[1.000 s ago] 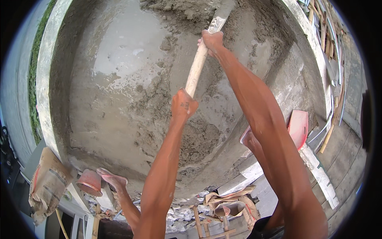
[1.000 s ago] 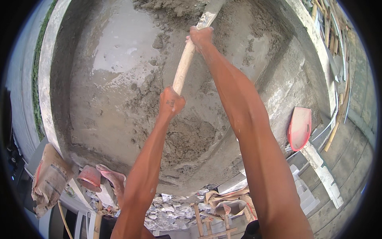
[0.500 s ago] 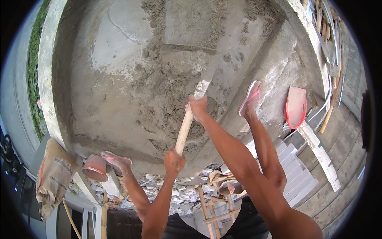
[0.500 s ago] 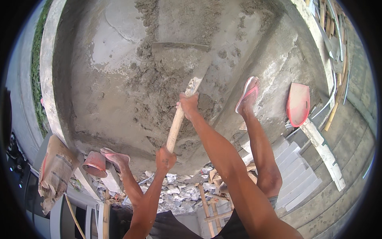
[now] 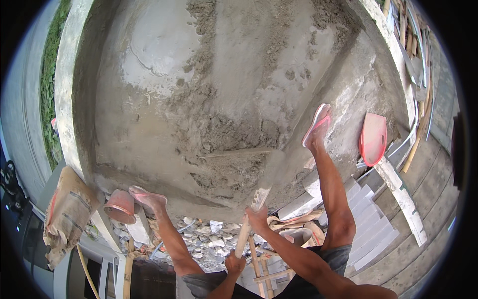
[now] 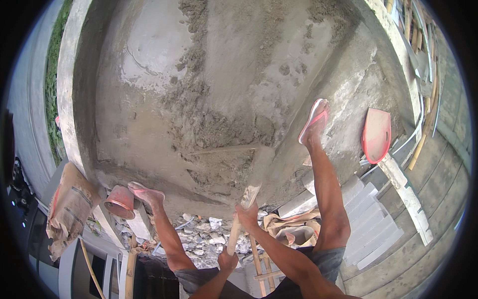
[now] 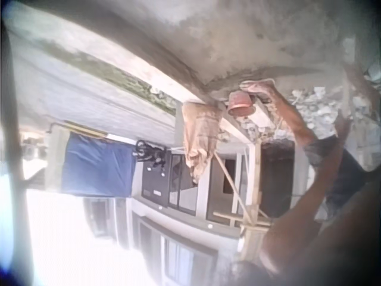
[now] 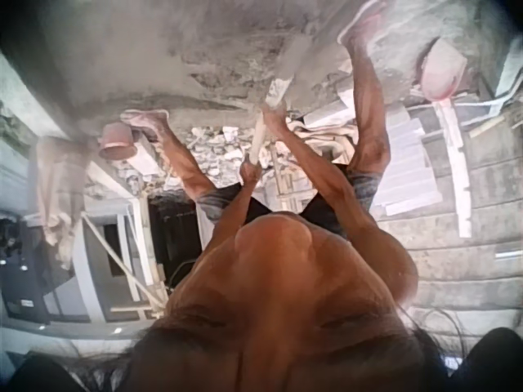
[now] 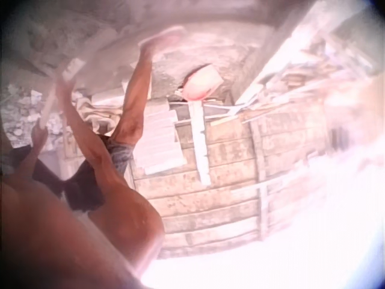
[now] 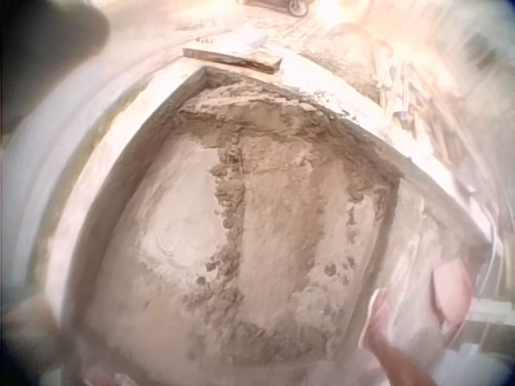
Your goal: The person mixes cement in a shallow basin using a hoe, repeatedly pulling the wet mixture from the edges toward the center.
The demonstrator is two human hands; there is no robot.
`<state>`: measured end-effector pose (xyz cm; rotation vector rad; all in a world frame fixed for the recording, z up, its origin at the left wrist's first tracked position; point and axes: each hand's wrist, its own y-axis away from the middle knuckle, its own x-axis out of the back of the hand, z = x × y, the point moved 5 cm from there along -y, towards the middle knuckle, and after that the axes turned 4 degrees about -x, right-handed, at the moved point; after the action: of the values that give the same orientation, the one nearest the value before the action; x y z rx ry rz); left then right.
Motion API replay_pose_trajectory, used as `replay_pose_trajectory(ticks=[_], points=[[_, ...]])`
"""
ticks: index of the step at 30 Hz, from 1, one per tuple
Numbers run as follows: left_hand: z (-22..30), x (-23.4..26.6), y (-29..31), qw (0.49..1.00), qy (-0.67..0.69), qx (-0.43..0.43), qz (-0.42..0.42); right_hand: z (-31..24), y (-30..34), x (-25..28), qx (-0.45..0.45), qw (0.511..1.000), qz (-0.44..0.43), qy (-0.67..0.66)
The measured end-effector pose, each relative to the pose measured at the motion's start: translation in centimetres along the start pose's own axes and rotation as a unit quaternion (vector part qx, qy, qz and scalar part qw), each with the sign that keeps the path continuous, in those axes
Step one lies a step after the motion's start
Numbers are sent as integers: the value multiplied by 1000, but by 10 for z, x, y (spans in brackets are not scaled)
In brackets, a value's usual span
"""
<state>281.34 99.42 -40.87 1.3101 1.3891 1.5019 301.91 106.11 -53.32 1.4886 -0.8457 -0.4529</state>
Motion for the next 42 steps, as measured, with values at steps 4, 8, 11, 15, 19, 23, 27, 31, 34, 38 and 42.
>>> replay_pose_trajectory(ticks=[4, 8, 11, 15, 19, 23, 27, 31, 34, 38, 42], points=[[96, 24, -64, 992, 38, -98, 63, -102, -53, 3, 78, 996, -23, -27], [279, 94, -166, 969, 81, -194, 133, -308, -142, -20, 229, 965, -49, -114], [443, 149, -212, 946, 88, -266, 160, -475, -217, -6, 318, 942, -47, -100], [579, 209, -244, 913, 70, -327, 235, -625, -272, -5, 369, 925, -19, -90], [607, 209, -266, 915, 80, -344, 196, -646, -298, -5, 317, 948, 27, -16], [547, 154, -264, 945, 47, -298, 126, -541, -319, 23, 243, 969, 23, -40], [439, 119, -248, 955, 33, -282, 90, -424, -287, 27, 199, 976, 33, -79], [333, 101, -208, 969, -36, -237, 52, -296, -253, 26, 138, 981, 58, -122], [267, 93, -176, 976, -41, -207, 47, -213, -232, 21, 71, 986, 34, -144], [174, 75, -123, 987, -41, -152, 15, -117, -179, 7, 38, 994, 60, -83], [89, 45, -53, 999, -14, -51, 1, -22, -112, 0, -34, 997, 26, -56]])
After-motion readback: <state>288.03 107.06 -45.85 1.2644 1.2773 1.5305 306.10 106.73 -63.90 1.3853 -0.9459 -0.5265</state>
